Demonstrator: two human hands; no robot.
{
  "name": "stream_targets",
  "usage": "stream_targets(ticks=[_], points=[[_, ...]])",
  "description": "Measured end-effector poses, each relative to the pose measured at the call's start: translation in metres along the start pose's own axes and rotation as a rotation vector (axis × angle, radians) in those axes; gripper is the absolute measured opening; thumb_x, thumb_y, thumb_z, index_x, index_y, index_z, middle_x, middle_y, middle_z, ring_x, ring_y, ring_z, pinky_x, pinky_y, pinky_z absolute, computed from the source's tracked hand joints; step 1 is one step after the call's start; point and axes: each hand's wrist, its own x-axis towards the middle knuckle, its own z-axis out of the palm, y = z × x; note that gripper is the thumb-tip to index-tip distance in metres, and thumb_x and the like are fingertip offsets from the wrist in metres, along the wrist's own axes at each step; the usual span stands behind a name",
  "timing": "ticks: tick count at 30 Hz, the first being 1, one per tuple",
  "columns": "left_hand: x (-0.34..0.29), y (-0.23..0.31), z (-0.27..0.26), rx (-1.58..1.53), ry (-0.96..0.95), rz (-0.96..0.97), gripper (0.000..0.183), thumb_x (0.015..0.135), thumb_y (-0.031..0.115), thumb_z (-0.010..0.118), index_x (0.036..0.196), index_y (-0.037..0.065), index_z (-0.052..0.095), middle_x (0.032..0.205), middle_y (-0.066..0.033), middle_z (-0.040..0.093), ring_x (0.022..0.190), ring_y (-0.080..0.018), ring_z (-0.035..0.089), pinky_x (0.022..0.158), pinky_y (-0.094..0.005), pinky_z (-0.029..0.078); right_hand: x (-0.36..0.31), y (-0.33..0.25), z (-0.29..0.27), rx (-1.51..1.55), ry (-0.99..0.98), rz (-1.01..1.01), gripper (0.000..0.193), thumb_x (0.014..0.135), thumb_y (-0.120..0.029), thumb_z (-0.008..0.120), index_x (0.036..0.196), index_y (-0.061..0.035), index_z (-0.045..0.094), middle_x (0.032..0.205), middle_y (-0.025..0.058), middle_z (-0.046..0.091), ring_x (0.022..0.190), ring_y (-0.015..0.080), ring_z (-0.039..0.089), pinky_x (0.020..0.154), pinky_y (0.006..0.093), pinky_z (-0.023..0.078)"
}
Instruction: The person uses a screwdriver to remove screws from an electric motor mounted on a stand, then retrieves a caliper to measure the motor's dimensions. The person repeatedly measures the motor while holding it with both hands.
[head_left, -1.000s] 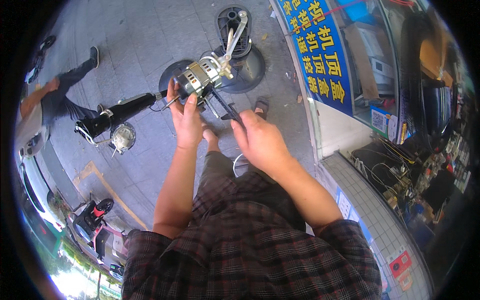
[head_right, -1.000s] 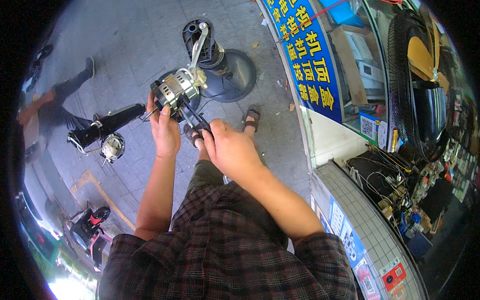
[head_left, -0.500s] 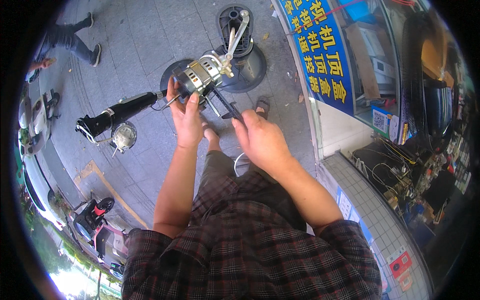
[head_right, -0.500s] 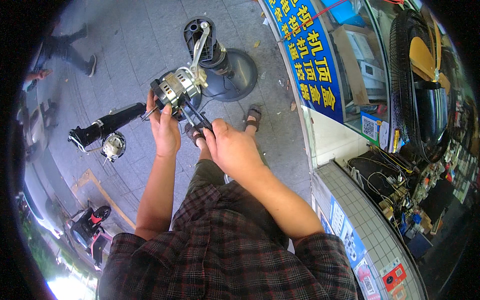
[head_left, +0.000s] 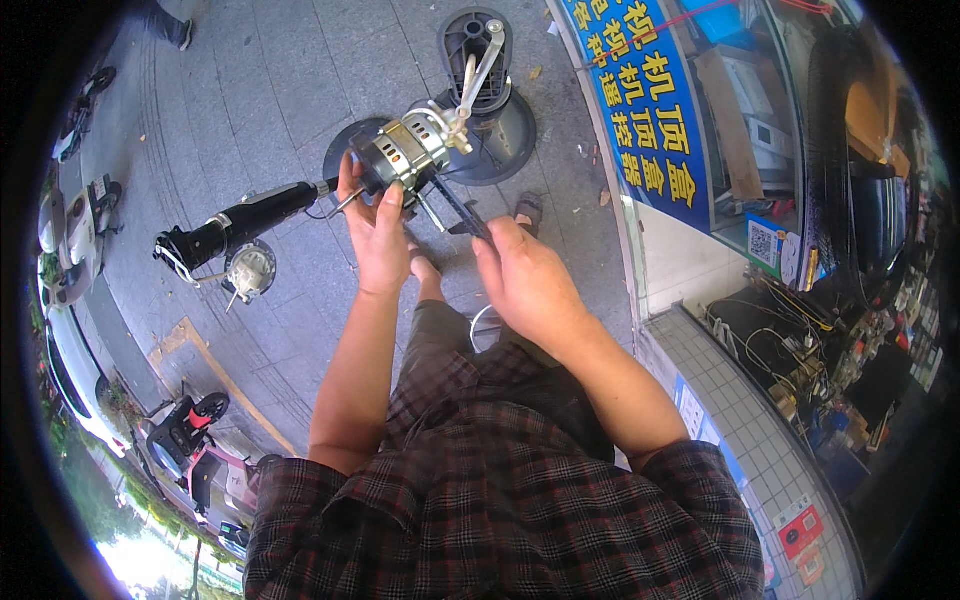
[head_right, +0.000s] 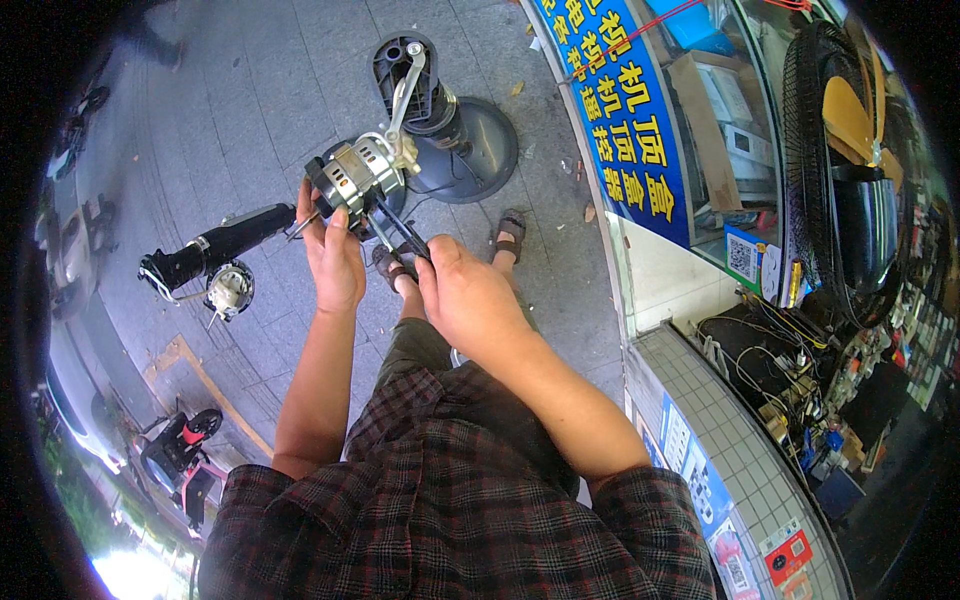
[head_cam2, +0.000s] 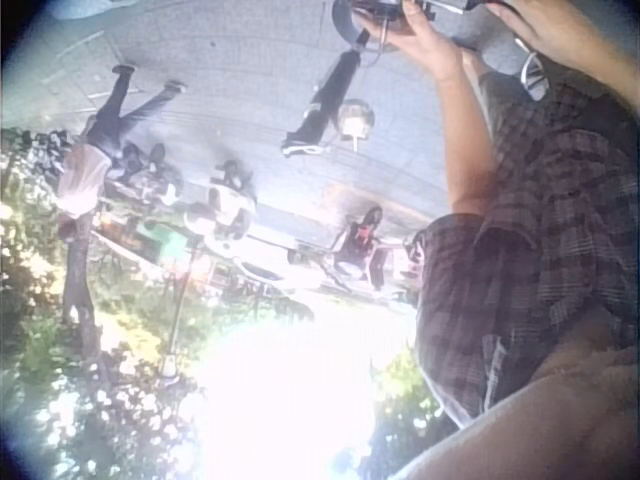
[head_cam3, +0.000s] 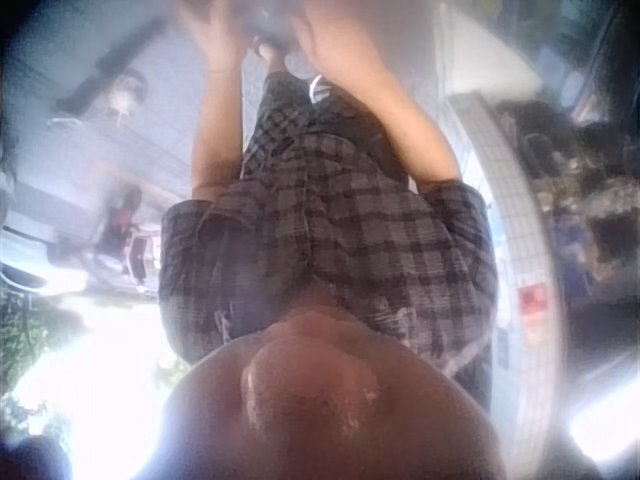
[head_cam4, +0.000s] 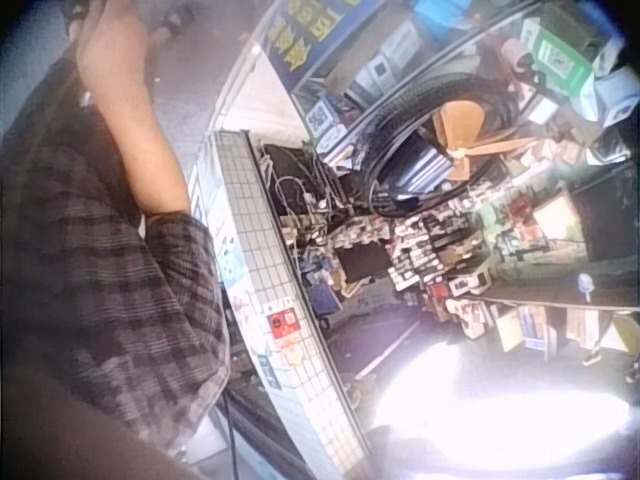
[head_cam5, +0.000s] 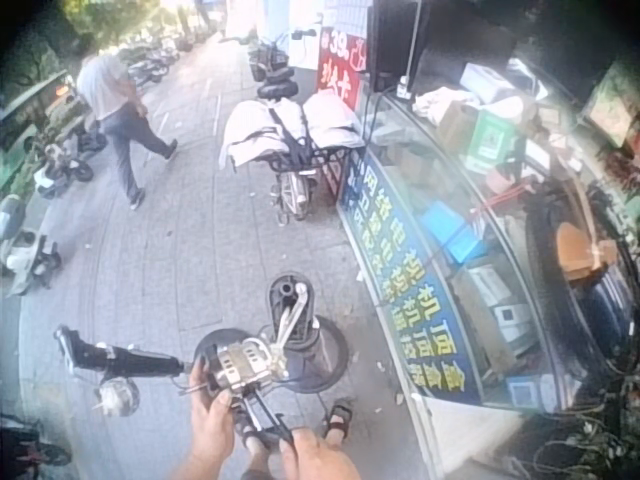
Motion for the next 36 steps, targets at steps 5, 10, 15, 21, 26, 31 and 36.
stream_targets(ticks=[5, 10, 15, 21, 26, 31, 36], points=[[-0.0007, 0.0011, 0.0006, 0.007, -0.015, 0.005, 0.082, 0.097, 0.01, 0.069, 0.165, 0.012, 0.024, 0.159, -0.0147, 0.036, 0.137, -0.0256, 0.046, 0.112, -0.0387, 0.042, -0.0008, -0.0011, -0.0001, -0.009, -0.009, 0.014, 0.022, 0.102, -0.018, 0.063, 0.107, 0.0028, 0.055, 0.086, 0.03, 0.069, 0.084, 0.0498, 0.069, 0.073, 0.0553, 0.055], [0.0002, -0.002, -0.001, -0.008, -0.011, 0.018, 0.082, 0.097, 0.007, 0.068, 0.165, 0.011, 0.024, 0.16, -0.0144, 0.034, 0.137, -0.0262, 0.046, 0.112, -0.0392, 0.043, -0.0006, -0.0009, 0.0006, -0.002, -0.017, 0.026, 0.022, 0.102, -0.017, 0.063, 0.107, 0.0034, 0.056, 0.088, 0.0312, 0.068, 0.085, 0.0503, 0.069, 0.074, 0.0552, 0.055], [-0.0015, 0.0003, 0.0012, 0.001, 0.001, 0.008, 0.082, 0.097, 0.007, 0.068, 0.166, 0.012, 0.023, 0.16, -0.0138, 0.034, 0.137, -0.0267, 0.046, 0.112, -0.0396, 0.043, -0.0002, -0.0008, -0.0012, 0.014, -0.007, 0.015, 0.022, 0.102, -0.017, 0.063, 0.107, 0.0032, 0.056, 0.088, 0.0311, 0.068, 0.086, 0.0503, 0.068, 0.074, 0.0551, 0.055], [0.0002, -0.002, -0.001, -0.002, 0.002, 0.016, 0.082, 0.096, 0.008, 0.068, 0.165, 0.012, 0.024, 0.159, -0.0131, 0.036, 0.139, -0.0267, 0.045, 0.113, -0.0397, 0.042, -0.0007, -0.0031, 0.001, -0.048, -0.006, 0.014, 0.021, 0.104, -0.022, 0.06, 0.101, -0.0007, 0.058, 0.089, 0.0226, 0.072, 0.079, 0.0418, 0.072, 0.097, 0.0625, 0.043], [0.0006, -0.005, -0.0018, 0.0, -0.001, 0.028, 0.081, 0.097, 0.01, 0.069, 0.165, 0.012, 0.026, 0.159, -0.0124, 0.037, 0.139, -0.0267, 0.046, 0.114, -0.0394, 0.041, -0.0026, 0.0015, 0.006, 0.001, 0.012, 0.025, 0.021, 0.104, -0.022, 0.06, 0.103, -0.0013, 0.058, 0.092, 0.0213, 0.072, 0.08, 0.0424, 0.071, 0.097, 0.0616, 0.044], [-0.0011, -0.0016, 0.0021, 0.028, -0.012, 0.042, 0.082, 0.098, 0.021, 0.071, 0.165, 0.008, 0.025, 0.157, -0.0125, 0.034, 0.143, -0.0281, 0.04, 0.12, -0.047, 0.035, -0.0013, -0.0027, 0.0038, -0.023, -0.013, 0.06, 0.02, 0.104, -0.022, 0.06, 0.104, -0.0018, 0.059, 0.094, 0.0198, 0.072, 0.081, 0.0414, 0.072, 0.095, 0.0605, 0.045], [-0.0013, -0.0007, 0.0022, 0.015, -0.018, 0.043, 0.082, 0.098, 0.022, 0.071, 0.165, 0.008, 0.025, 0.157, -0.0123, 0.033, 0.144, -0.028, 0.039, 0.12, -0.047, 0.034, -0.0013, -0.0017, 0.0046, -0.063, 0.035, -0.004, 0.021, 0.102, -0.019, 0.063, 0.105, 0.0005, 0.055, 0.087, 0.0271, 0.069, 0.081, 0.0471, 0.069, 0.075, 0.0565, 0.053]])
